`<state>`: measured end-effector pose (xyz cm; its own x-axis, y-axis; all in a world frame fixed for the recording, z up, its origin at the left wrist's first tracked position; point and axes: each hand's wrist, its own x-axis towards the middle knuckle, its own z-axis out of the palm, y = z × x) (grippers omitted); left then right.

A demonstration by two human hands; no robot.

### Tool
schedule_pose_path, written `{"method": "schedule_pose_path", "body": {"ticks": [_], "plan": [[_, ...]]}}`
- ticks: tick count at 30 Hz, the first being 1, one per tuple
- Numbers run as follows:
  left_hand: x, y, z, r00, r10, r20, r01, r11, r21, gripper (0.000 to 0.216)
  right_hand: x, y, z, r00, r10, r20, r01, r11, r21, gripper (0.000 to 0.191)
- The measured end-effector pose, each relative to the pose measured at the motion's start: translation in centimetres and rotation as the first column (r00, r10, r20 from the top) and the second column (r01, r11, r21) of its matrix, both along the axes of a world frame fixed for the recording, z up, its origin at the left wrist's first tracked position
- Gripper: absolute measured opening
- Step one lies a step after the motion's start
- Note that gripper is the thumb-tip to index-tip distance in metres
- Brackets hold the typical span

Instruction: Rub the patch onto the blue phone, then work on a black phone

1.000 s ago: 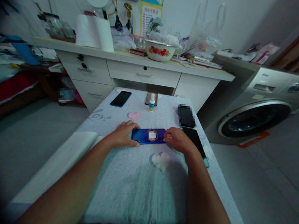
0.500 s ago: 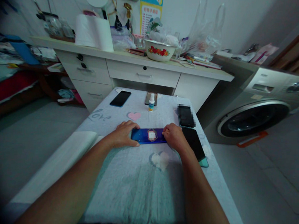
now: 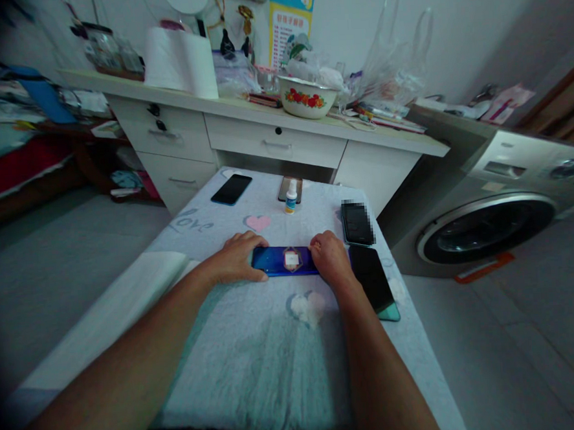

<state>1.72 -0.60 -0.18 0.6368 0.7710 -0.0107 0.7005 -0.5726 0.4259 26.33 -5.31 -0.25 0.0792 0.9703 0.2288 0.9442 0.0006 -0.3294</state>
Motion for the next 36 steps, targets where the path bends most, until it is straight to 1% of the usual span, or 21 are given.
{"method": "schedule_pose_path", "body": {"ticks": [6,12,18,27,36], "plan": [[0.0,0.0,0.0,1.000,0.010,-0.006,-0.010,1.000,-0.008,0.065,-0.3,-0.1,0.2,1.000,0.022,-0.010,-0.022,1.000,-0.017,0.010],[0.0,0.1,-0.1,1.000,0.015,-0.002,-0.015,1.000,-0.017,0.065,-0.5,-0.5,0.6,0.997,0.072,-0.027,-0.073,0.996,-0.042,0.009],[0.1,-0.1,0.3,1.000,0.015,-0.011,-0.016,1.000,-0.013,0.064,-0.9,-1.2,1.1,0.991,0.136,-0.007,-0.136,0.987,-0.087,0.012],[0.0,0.1,-0.1,1.000,0.004,-0.003,-0.004,1.000,0.001,0.066,-1.4,-2.0,2.1,0.986,0.166,0.005,-0.162,0.969,-0.186,0.011],[0.0,0.1,-0.2,1.000,0.007,-0.003,-0.007,1.000,-0.005,0.068,-1.3,-2.5,2.7,0.981,0.185,-0.059,-0.194,0.955,-0.223,0.012]]}}
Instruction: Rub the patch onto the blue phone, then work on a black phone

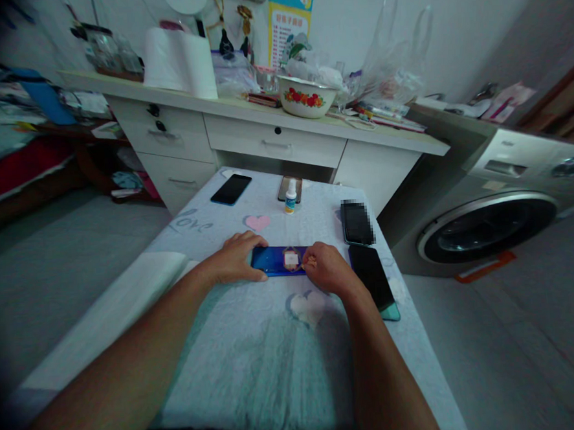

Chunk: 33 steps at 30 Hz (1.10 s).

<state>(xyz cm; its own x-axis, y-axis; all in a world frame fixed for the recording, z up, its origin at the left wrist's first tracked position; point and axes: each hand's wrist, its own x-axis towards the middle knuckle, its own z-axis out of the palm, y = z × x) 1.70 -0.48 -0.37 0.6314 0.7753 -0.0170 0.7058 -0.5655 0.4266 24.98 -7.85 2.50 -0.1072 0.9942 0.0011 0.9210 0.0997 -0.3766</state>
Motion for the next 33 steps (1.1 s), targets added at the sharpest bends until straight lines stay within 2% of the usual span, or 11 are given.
{"method": "schedule_pose_path", "body": {"ticks": [9,24,33], "plan": [[0.0,0.0,0.0,1.000,0.001,-0.002,-0.001,1.000,-0.007,0.067,0.3,-0.3,0.4,0.999,0.007,-0.033,-0.008,0.999,-0.048,0.012],[0.0,0.0,0.2,1.000,-0.006,0.001,0.006,1.000,0.001,0.065,0.6,1.1,-1.7,0.998,-0.061,-0.005,0.062,0.988,0.142,0.011],[0.1,-0.1,0.3,1.000,0.007,-0.005,-0.007,1.000,-0.022,0.065,-0.6,2.0,-1.4,0.997,-0.079,0.015,0.075,0.979,0.188,0.014]]}}
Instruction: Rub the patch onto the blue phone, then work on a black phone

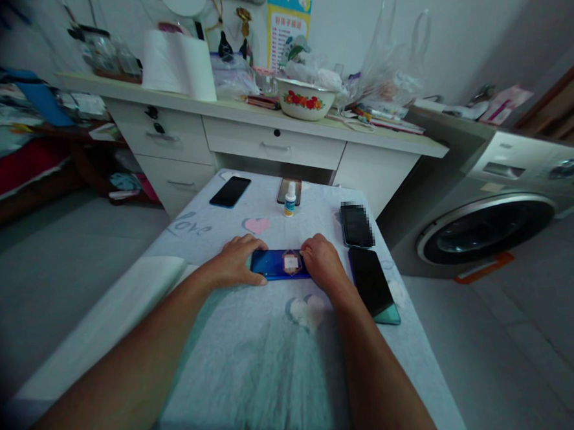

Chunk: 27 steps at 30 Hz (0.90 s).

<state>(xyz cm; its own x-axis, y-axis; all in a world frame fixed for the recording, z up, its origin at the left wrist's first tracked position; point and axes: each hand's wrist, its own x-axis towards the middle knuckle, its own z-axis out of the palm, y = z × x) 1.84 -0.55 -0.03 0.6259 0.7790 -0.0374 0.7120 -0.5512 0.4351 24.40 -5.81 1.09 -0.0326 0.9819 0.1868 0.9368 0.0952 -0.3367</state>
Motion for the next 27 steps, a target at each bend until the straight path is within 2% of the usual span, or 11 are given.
{"method": "schedule_pose_path", "body": {"ticks": [10,19,27], "plan": [[0.1,0.0,0.4,1.000,0.002,-0.010,-0.003,1.000,-0.007,0.066,0.4,-0.4,0.1,0.997,0.057,0.058,-0.052,0.995,-0.088,0.014],[0.0,0.1,0.1,1.000,-0.006,0.013,0.006,1.000,0.001,0.064,0.5,-1.9,1.6,0.994,0.109,0.001,-0.107,0.979,-0.175,0.015],[0.1,0.0,0.3,1.000,-0.020,0.018,0.020,1.000,-0.002,0.066,0.8,-1.2,0.5,0.996,0.088,0.014,-0.086,0.990,-0.114,0.012]]}}
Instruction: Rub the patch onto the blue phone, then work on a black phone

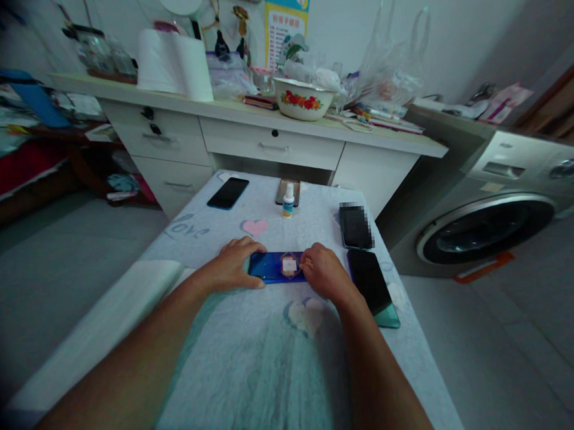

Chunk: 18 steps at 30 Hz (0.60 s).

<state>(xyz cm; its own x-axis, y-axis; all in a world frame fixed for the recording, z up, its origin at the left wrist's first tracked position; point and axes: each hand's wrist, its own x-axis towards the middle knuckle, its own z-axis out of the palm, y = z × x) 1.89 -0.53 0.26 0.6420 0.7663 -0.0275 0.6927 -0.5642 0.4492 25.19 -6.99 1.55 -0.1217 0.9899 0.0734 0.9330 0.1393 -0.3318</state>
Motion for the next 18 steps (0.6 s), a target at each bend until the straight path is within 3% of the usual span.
{"method": "schedule_pose_path", "body": {"ticks": [18], "plan": [[0.0,0.0,-0.1,1.000,-0.002,-0.004,0.003,1.000,0.008,0.067,-2.0,1.8,-0.9,0.990,-0.111,0.088,0.102,0.989,0.103,0.020]]}}
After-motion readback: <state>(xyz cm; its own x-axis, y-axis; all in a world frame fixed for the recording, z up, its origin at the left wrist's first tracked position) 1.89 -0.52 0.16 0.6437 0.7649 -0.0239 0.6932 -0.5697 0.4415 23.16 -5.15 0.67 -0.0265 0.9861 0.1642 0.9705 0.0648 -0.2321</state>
